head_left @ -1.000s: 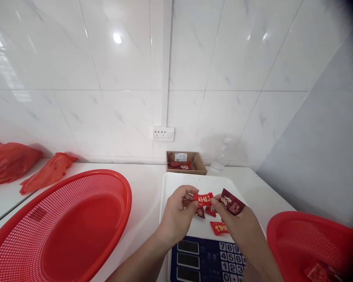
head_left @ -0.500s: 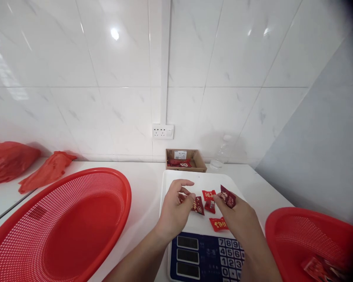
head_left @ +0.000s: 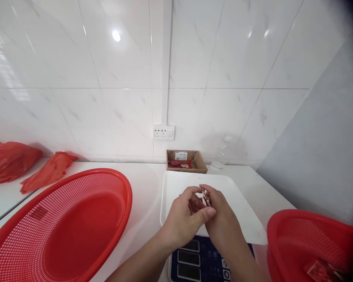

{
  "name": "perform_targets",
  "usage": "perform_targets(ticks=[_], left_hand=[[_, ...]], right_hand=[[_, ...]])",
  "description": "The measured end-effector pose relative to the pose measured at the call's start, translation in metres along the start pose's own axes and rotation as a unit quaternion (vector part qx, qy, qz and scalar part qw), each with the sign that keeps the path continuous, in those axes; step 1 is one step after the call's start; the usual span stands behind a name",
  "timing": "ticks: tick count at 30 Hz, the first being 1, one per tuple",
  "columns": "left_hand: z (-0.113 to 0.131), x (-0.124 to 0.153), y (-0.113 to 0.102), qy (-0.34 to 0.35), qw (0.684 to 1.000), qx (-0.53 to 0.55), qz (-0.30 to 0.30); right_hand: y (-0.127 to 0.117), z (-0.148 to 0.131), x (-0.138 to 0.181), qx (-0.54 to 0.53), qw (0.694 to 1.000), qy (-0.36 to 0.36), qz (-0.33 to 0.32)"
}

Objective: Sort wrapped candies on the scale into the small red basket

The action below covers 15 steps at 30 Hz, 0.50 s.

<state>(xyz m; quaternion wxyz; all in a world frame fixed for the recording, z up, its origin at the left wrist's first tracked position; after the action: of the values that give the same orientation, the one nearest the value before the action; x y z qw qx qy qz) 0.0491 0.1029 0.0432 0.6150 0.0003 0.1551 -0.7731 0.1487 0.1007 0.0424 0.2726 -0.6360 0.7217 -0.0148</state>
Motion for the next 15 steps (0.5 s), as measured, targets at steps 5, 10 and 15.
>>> perform_targets(ticks=[5, 10, 15], left_hand=[[0.004, -0.001, -0.004, 0.016, 0.997, 0.07, 0.013], [-0.005, -0.003, -0.017, -0.016, 0.991, 0.115, 0.073], [-0.004, -0.001, -0.016, -0.03, 0.984, 0.157, 0.073]], right_hand=[[0.004, -0.011, -0.001, -0.013, 0.999, -0.027, -0.025], [-0.003, -0.002, 0.001, -0.129, 0.989, 0.067, -0.036], [-0.002, 0.002, 0.0, -0.193, 0.975, 0.09, -0.065]])
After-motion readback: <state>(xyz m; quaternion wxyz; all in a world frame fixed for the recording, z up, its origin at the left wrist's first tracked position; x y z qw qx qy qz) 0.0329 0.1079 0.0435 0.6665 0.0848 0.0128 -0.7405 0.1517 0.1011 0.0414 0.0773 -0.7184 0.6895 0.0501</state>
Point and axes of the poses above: each hand's wrist, its own x-axis away from the middle knuckle, its own y-axis out of the palm, z = x × y, the point moved 9 cm from there along -x, towards the middle knuckle, and after that the axes turned 13 degrees about -x, right-handed, at the moved point
